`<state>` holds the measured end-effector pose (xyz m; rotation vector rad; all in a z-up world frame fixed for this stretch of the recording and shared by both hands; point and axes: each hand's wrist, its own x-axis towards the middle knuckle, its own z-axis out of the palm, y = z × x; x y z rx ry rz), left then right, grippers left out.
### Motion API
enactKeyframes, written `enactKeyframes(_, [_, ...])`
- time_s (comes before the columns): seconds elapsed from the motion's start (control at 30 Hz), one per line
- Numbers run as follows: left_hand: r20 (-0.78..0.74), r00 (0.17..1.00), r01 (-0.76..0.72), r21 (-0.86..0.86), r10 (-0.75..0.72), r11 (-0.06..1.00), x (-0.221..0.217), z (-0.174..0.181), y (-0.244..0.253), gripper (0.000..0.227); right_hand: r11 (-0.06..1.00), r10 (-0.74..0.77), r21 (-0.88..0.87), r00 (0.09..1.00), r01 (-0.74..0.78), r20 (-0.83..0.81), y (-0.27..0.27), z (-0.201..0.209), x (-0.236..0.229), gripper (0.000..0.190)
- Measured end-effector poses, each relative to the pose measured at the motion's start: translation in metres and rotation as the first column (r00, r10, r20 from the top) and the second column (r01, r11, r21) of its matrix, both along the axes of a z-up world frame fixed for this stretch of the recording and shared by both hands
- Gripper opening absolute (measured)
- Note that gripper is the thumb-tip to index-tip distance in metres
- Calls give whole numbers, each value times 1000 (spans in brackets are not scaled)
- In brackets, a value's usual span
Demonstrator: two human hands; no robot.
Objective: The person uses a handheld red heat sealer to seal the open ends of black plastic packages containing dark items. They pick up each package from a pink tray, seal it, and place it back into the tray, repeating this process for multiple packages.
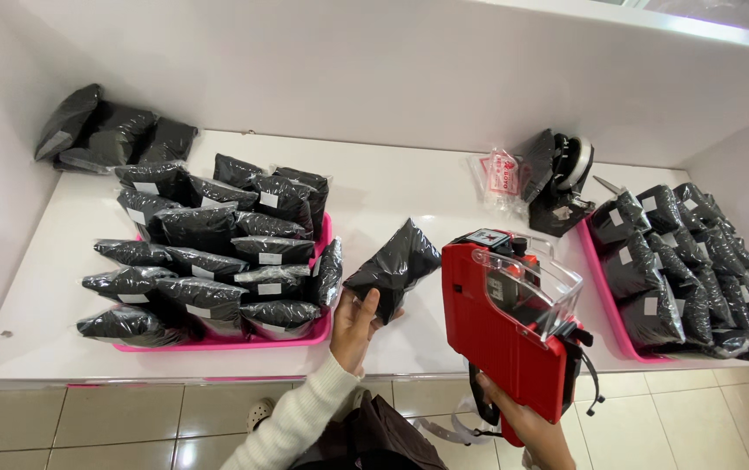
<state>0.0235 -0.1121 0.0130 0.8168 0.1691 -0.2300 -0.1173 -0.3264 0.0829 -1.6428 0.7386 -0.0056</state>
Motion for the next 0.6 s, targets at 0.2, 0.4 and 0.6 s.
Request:
enactKeyframes(0.2, [-8, 999, -31, -8, 31, 999, 1, -11, -3, 41, 965, -111, 215, 976, 151, -187, 28, 73, 18, 46])
enactKeyframes(0.4, [29, 998, -57, 15, 57, 998, 3, -27, -5, 36, 985, -57, 139, 950, 104, -308, 12, 63, 32, 51])
enactKeyframes(0.6, [30, 998, -62, 66, 60, 996, -1, -12, -2, 45, 990, 68, 137, 963, -32, -262, 13, 65, 36, 47])
